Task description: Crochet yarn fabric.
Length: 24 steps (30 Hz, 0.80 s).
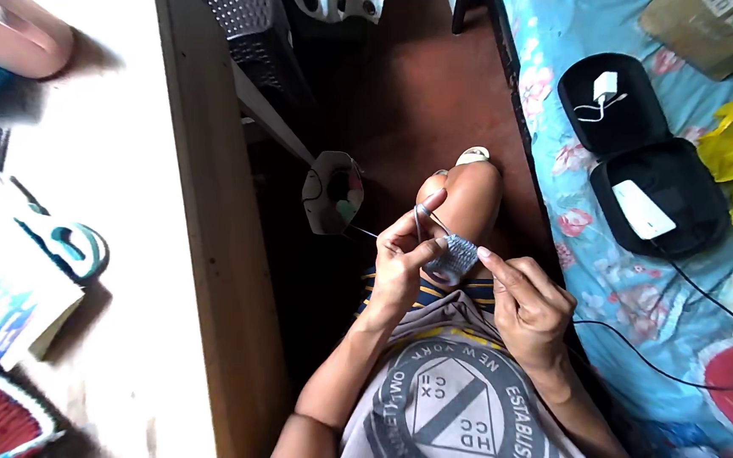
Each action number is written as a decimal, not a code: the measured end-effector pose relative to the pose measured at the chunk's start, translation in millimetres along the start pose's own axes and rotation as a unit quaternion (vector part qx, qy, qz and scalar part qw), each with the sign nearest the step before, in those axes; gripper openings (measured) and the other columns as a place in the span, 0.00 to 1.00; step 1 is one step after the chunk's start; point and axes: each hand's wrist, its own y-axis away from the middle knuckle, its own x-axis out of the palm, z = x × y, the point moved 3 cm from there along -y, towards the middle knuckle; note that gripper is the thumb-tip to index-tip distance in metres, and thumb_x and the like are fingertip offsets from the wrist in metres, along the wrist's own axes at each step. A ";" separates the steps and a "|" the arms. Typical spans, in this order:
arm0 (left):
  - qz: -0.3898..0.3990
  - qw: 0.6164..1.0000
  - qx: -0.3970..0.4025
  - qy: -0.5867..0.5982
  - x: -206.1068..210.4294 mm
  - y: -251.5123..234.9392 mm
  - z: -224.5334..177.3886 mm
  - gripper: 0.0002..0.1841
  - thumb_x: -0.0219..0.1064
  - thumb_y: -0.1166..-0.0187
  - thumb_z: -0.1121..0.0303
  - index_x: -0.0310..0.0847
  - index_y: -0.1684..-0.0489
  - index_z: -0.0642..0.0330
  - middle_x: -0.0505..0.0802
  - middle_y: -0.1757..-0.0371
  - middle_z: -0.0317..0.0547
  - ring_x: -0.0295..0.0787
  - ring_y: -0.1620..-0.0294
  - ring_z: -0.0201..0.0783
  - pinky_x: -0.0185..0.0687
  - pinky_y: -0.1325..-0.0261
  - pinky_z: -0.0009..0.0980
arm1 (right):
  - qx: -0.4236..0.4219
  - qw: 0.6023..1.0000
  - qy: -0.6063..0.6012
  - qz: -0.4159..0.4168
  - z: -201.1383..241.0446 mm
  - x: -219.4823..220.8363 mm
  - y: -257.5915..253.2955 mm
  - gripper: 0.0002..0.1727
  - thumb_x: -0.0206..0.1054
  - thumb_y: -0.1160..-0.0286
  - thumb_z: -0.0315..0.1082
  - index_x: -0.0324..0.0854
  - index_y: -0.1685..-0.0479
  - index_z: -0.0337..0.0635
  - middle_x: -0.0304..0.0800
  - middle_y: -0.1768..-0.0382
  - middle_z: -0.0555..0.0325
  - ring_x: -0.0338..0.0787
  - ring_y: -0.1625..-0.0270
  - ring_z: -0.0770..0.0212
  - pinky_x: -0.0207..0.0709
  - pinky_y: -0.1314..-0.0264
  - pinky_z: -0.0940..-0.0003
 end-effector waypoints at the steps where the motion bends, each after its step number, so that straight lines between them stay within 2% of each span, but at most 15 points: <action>1: 0.002 1.000 0.001 0.001 -0.1 -0.1 0.0 0.28 0.62 0.31 0.83 0.81 0.27 0.60 0.91 0.68 0.36 0.87 0.68 0.26 0.86 0.57 0.25 | 0.005 1.000 -0.009 0.001 0.0 -0.1 0.0 0.16 0.62 0.22 0.24 0.96 0.50 0.43 0.89 0.71 0.50 0.85 0.69 0.64 0.74 0.68 0.76; 3: 0.012 0.999 0.025 -0.017 -0.1 0.9 -0.3 0.27 0.63 0.31 0.84 0.82 0.28 0.61 0.92 0.67 0.36 0.87 0.68 0.26 0.86 0.58 0.25 | 0.038 0.997 -0.059 0.012 -1.5 -0.4 0.6 0.15 0.62 0.21 0.24 0.96 0.50 0.40 0.89 0.70 0.51 0.84 0.68 0.69 0.74 0.66 0.80; 5: 0.027 0.996 0.066 -0.048 2.0 3.5 -2.0 0.26 0.66 0.31 0.85 0.84 0.30 0.62 0.94 0.63 0.35 0.89 0.65 0.26 0.88 0.55 0.26 | 0.097 0.980 -0.167 0.037 -5.4 0.0 2.1 0.13 0.63 0.21 0.24 0.93 0.48 0.34 0.89 0.65 0.55 0.83 0.63 0.78 0.76 0.57 0.88; 7: 0.031 0.995 0.080 -0.059 5.2 5.6 -2.1 0.26 0.67 0.31 0.85 0.84 0.30 0.61 0.95 0.61 0.34 0.90 0.64 0.26 0.88 0.54 0.26 | 0.147 0.949 -0.275 0.052 -8.9 2.1 3.9 0.13 0.64 0.24 0.21 0.91 0.46 0.29 0.93 0.57 0.56 0.87 0.56 0.80 0.81 0.48 0.87; 9: 0.024 0.996 0.064 -0.053 7.4 5.4 -1.3 0.28 0.66 0.31 0.86 0.80 0.26 0.63 0.94 0.62 0.35 0.89 0.65 0.26 0.88 0.56 0.26 | 0.161 0.934 -0.315 0.054 -10.8 4.3 3.6 0.14 0.63 0.25 0.20 0.90 0.46 0.28 0.95 0.54 0.56 0.89 0.53 0.79 0.83 0.45 0.85; 13: 0.000 0.997 0.042 -0.072 8.7 4.7 -2.7 0.33 0.65 0.31 0.87 0.72 0.20 0.66 0.92 0.59 0.41 0.89 0.64 0.29 0.88 0.56 0.27 | 0.143 0.949 -0.275 0.059 -13.2 4.9 2.3 0.13 0.63 0.23 0.22 0.91 0.47 0.31 0.93 0.58 0.56 0.87 0.57 0.80 0.81 0.50 0.87; 16: -0.030 0.992 0.054 -0.113 10.0 6.2 -6.6 0.35 0.66 0.32 0.87 0.71 0.18 0.65 0.93 0.63 0.40 0.89 0.68 0.29 0.88 0.61 0.26 | 0.142 0.950 -0.273 0.063 -11.9 7.1 2.1 0.13 0.63 0.24 0.21 0.92 0.48 0.30 0.93 0.58 0.56 0.87 0.57 0.80 0.81 0.50 0.88; 18: -0.047 0.989 0.067 -0.125 10.4 8.3 -7.4 0.35 0.67 0.33 0.87 0.72 0.19 0.64 0.93 0.64 0.38 0.89 0.68 0.28 0.88 0.61 0.25 | 0.166 0.932 -0.314 0.076 -10.8 8.6 1.0 0.14 0.63 0.25 0.20 0.90 0.46 0.28 0.94 0.55 0.57 0.89 0.55 0.80 0.83 0.48 0.86; 19: -0.053 0.987 0.075 -0.130 11.1 9.4 -7.5 0.35 0.67 0.34 0.87 0.73 0.19 0.64 0.93 0.64 0.37 0.89 0.68 0.27 0.88 0.61 0.25 | 0.185 0.917 -0.345 0.082 -10.7 9.9 0.4 0.15 0.63 0.25 0.20 0.88 0.44 0.28 0.95 0.56 0.59 0.89 0.57 0.81 0.83 0.50 0.86; 21: -0.067 0.984 0.090 -0.141 12.2 10.3 -6.7 0.34 0.67 0.35 0.87 0.76 0.21 0.64 0.94 0.63 0.36 0.89 0.67 0.27 0.88 0.60 0.25 | 0.223 0.890 -0.389 0.081 -9.5 12.7 -0.5 0.16 0.62 0.27 0.19 0.85 0.42 0.29 0.92 0.62 0.64 0.83 0.66 0.82 0.77 0.63 0.87; 22: -0.073 0.982 0.094 -0.145 12.3 10.3 -6.3 0.33 0.66 0.35 0.87 0.77 0.23 0.65 0.94 0.63 0.36 0.90 0.67 0.27 0.89 0.59 0.26 | 0.228 0.892 -0.382 0.075 -8.7 13.1 -0.5 0.16 0.63 0.27 0.19 0.84 0.41 0.29 0.91 0.64 0.64 0.83 0.68 0.81 0.77 0.65 0.87; 24: -0.081 0.983 0.087 -0.137 11.9 9.3 -6.4 0.33 0.66 0.36 0.87 0.77 0.23 0.66 0.94 0.63 0.37 0.89 0.67 0.27 0.88 0.59 0.25 | 0.192 0.936 -0.292 0.051 -6.0 12.8 1.3 0.14 0.64 0.26 0.21 0.85 0.43 0.29 0.90 0.62 0.61 0.85 0.64 0.82 0.81 0.60 0.88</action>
